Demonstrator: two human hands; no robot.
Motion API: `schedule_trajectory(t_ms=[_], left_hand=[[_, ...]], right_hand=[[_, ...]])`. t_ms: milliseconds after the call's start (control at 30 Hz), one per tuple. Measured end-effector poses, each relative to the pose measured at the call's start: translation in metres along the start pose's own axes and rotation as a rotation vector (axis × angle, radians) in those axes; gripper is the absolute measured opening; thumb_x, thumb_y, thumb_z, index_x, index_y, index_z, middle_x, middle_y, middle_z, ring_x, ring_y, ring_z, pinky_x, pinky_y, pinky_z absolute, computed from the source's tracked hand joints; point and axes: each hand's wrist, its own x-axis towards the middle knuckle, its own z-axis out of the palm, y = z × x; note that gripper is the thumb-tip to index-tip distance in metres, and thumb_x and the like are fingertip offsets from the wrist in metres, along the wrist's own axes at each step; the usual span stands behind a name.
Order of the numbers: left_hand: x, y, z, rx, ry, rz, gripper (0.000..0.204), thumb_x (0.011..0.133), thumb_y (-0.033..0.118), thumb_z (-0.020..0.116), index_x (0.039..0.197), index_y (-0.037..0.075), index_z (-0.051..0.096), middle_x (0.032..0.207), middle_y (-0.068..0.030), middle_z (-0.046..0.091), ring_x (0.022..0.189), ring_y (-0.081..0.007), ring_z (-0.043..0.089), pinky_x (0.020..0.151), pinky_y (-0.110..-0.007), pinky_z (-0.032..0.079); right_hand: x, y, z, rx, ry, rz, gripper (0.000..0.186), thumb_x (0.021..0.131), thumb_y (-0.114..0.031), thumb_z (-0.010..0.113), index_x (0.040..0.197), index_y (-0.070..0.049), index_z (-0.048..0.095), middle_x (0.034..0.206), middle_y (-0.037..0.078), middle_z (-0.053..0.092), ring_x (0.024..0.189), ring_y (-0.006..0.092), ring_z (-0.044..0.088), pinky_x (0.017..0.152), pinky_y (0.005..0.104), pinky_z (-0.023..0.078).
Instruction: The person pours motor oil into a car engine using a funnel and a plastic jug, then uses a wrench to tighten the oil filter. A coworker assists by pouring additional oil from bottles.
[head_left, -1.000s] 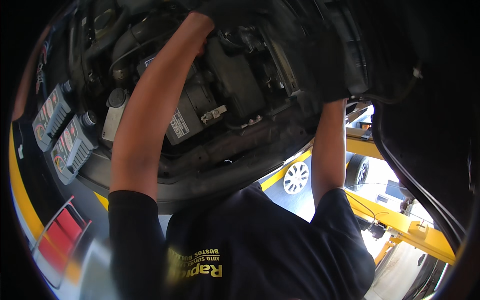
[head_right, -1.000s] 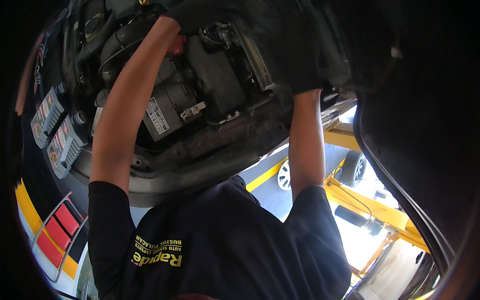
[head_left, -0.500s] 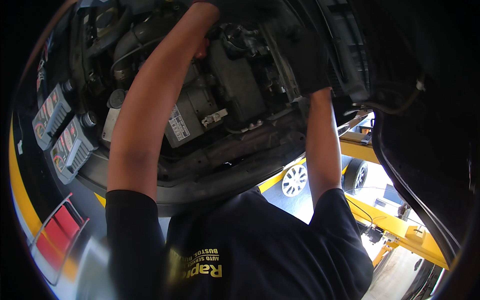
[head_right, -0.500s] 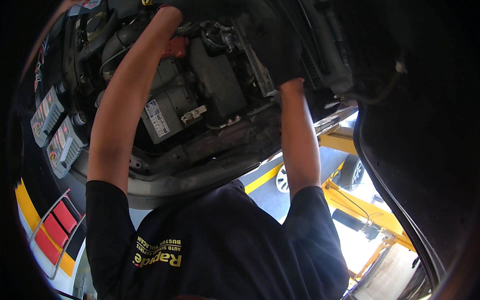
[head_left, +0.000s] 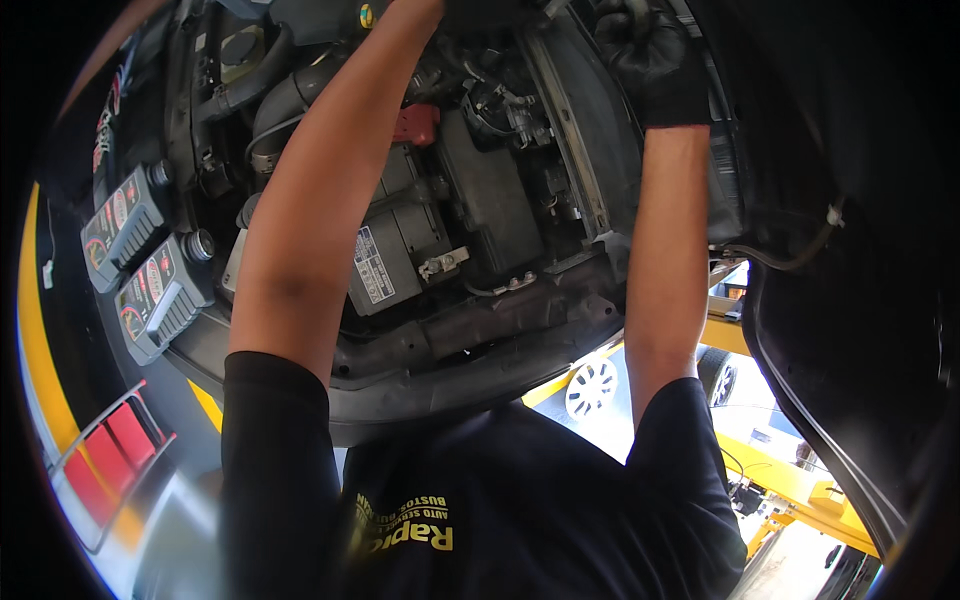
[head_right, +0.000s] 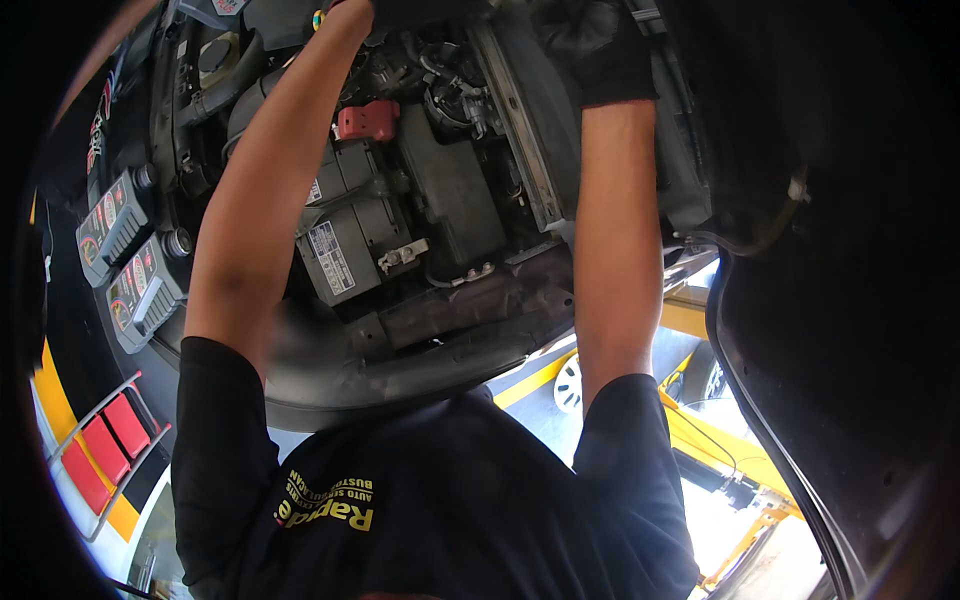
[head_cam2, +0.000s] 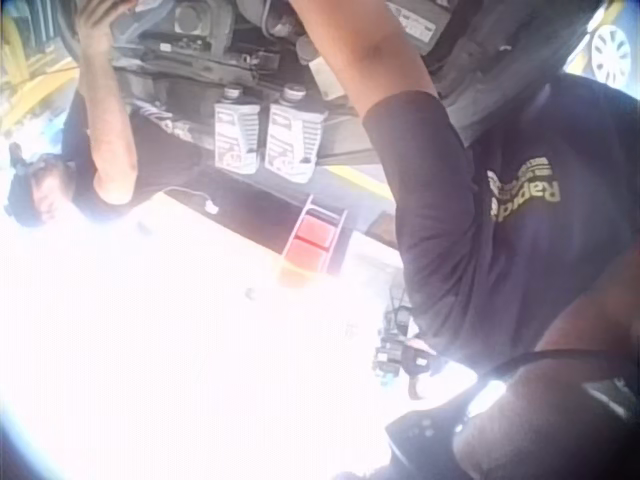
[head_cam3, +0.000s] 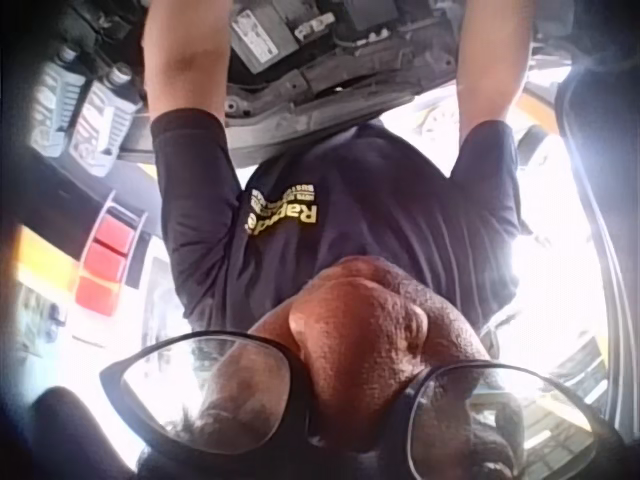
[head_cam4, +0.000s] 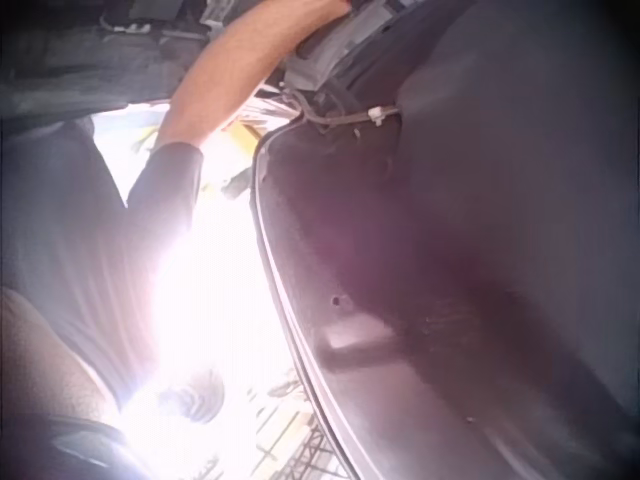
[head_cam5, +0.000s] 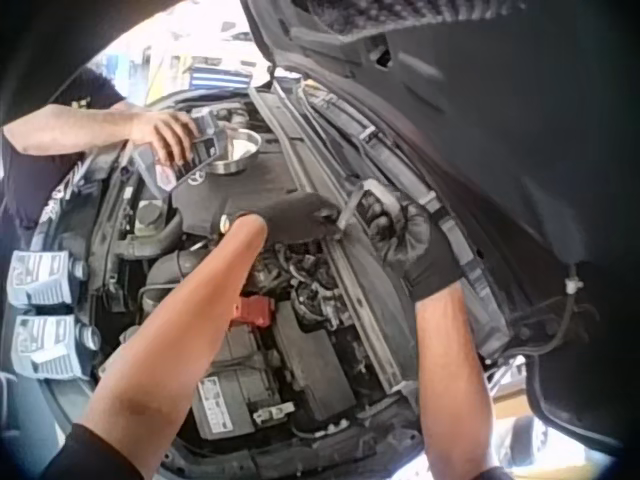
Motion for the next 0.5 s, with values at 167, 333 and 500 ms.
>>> schedule_trajectory(t_ms=[167, 333, 500], left_hand=[[0.033, -0.049, 0.008, 0.053, 0.201, 0.136, 0.034, 0.093, 0.028, 0.066, 0.114, 0.002, 0.073, 0.104, -0.0238, 0.075, 0.096, -0.0365, 0.073, 0.086, -0.046, 0.054], [0.037, -0.071, 0.013, -0.16, 0.218, 0.024, 0.035, 0.093, 0.03, 0.069, 0.11, 0.0, 0.073, 0.094, -0.0213, 0.075, 0.085, -0.0256, 0.071, 0.082, -0.042, 0.054], [0.031, -0.052, 0.009, -0.24, 0.222, -0.098, 0.032, 0.093, 0.029, 0.071, 0.108, 0.001, 0.074, 0.088, -0.0183, 0.075, 0.078, -0.0171, 0.064, 0.077, -0.04, 0.051]], right_hand=[[0.018, -0.003, -0.003, -0.034, -0.102, -0.26, 0.04, 0.107, -0.029, 0.05, 0.128, 0.002, 0.066, 0.113, 0.02, 0.075, 0.098, 0.0315, 0.075, 0.077, 0.0391, 0.066], [0.012, 0.047, 0.024, -0.507, 0.178, -0.458, 0.045, 0.105, -0.047, 0.055, 0.125, -0.008, 0.07, 0.118, 0.013, 0.076, 0.096, 0.0293, 0.074, 0.074, 0.0358, 0.061], [0.021, 0.057, -0.027, -1.534, 0.194, -0.588, 0.035, 0.094, -0.028, 0.075, 0.118, -0.002, 0.073, 0.101, 0.008, 0.075, 0.096, 0.0118, 0.069, 0.082, 0.0284, 0.054]])
